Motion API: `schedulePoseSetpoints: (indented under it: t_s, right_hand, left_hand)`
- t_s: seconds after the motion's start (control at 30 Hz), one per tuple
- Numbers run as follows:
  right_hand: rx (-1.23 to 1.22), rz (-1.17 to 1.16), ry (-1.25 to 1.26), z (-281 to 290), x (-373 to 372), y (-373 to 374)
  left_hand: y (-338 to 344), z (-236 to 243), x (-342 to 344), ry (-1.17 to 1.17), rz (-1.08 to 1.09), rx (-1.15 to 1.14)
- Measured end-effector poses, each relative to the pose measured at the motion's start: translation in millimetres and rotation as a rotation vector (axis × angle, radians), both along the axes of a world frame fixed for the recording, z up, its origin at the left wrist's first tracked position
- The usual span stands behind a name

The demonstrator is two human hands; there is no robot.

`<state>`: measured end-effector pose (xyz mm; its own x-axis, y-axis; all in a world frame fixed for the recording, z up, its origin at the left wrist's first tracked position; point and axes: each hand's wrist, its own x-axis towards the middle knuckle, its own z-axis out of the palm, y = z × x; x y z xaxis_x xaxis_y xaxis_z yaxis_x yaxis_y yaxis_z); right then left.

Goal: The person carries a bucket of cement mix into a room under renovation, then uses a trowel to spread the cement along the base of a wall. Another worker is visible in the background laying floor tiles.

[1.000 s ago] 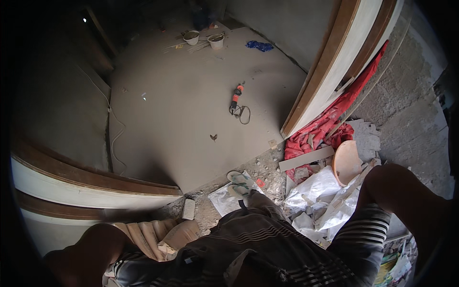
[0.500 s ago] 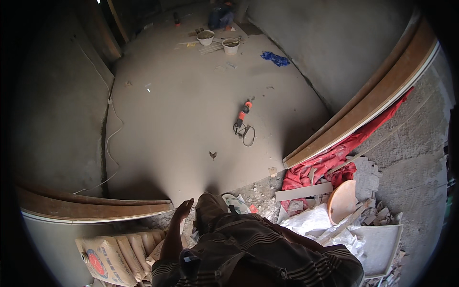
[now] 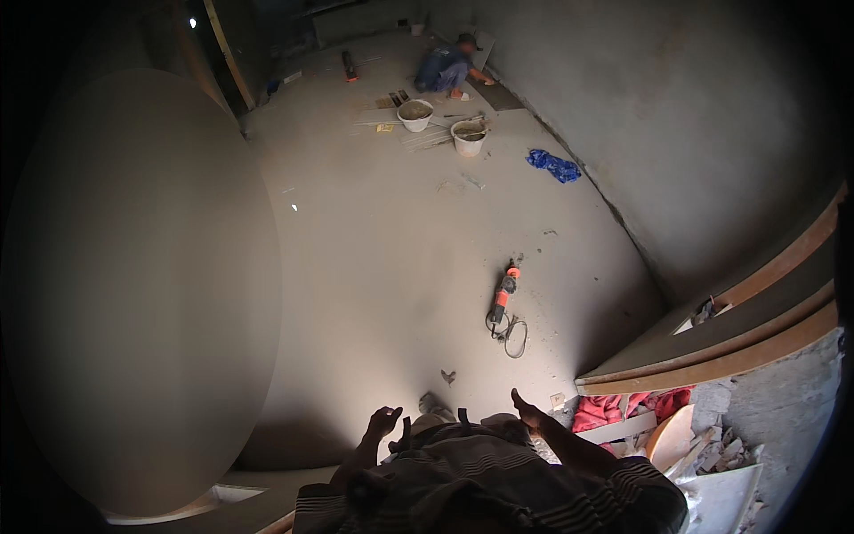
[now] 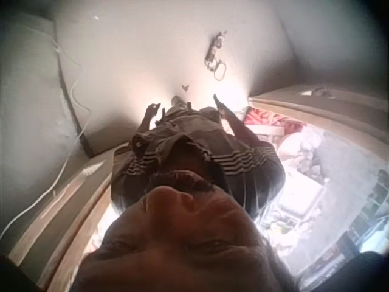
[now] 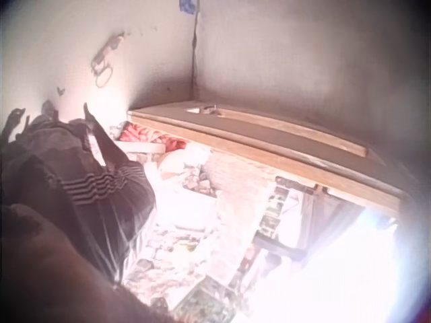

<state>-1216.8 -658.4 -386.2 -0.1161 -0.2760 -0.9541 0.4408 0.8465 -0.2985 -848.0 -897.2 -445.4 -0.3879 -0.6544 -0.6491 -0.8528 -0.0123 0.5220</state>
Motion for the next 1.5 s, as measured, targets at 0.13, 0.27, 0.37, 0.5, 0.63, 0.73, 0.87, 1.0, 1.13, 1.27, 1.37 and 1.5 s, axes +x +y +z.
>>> schedulePoseSetpoints:
  t_s: [0.13, 0.27, 0.37, 0.5, 0.63, 0.73, 0.87, 1.0, 1.13, 1.27, 1.37, 1.5]
  right_hand:
    - [-0.194, -0.24, 0.505, 24, -44, -96]
    - [-0.119, -0.066, 0.579, -11, -78, -129]
    - [0.067, -0.176, 0.3, -44, -88, -132]
    - [0.363, 0.071, 0.205, -71, -121, -171]
    - [0.294, 0.273, 0.39, -93, -221, -307]
    - [-0.061, 0.141, 0.588, -107, -311, -473]
    - [-0.321, 0.29, 0.854, -70, -387, -741]
    - [-0.569, 0.147, 0.778, 12, -381, -942]
    - [-0.746, 0.311, 0.695, 38, -355, -1033]
    - [-0.355, 0.277, 0.57, -12, -356, -1024]
    - [-0.14, 0.37, 0.67, -50, -366, -972]
    - [0.316, -0.199, 0.451, -79, -363, -927]
  left_hand:
    - [-122, 27, -47, 0.243, 0.296, 0.059]
    - [-225, 39, -74, 0.209, 0.288, 0.135]
    - [-294, 19, -82, 0.199, 0.269, 0.153]
    - [-356, -15, -75, 0.077, 0.431, 0.135]
    - [-435, -1, -90, 0.599, -0.538, -0.545]
    - [-497, 16, -148, 0.345, 0.34, 0.237]
    - [-604, 13, -231, 0.321, 0.726, 0.324]
    - [-708, -15, -275, 0.391, -0.122, -0.161]
    - [-827, -9, -310, 0.026, -0.604, -0.349]
    - [-951, 31, -323, 0.07, 0.543, 0.396]
    - [-1036, 48, -327, 0.055, 0.431, 0.267]
    - [-1135, 30, -349, 0.068, 0.404, 0.302]
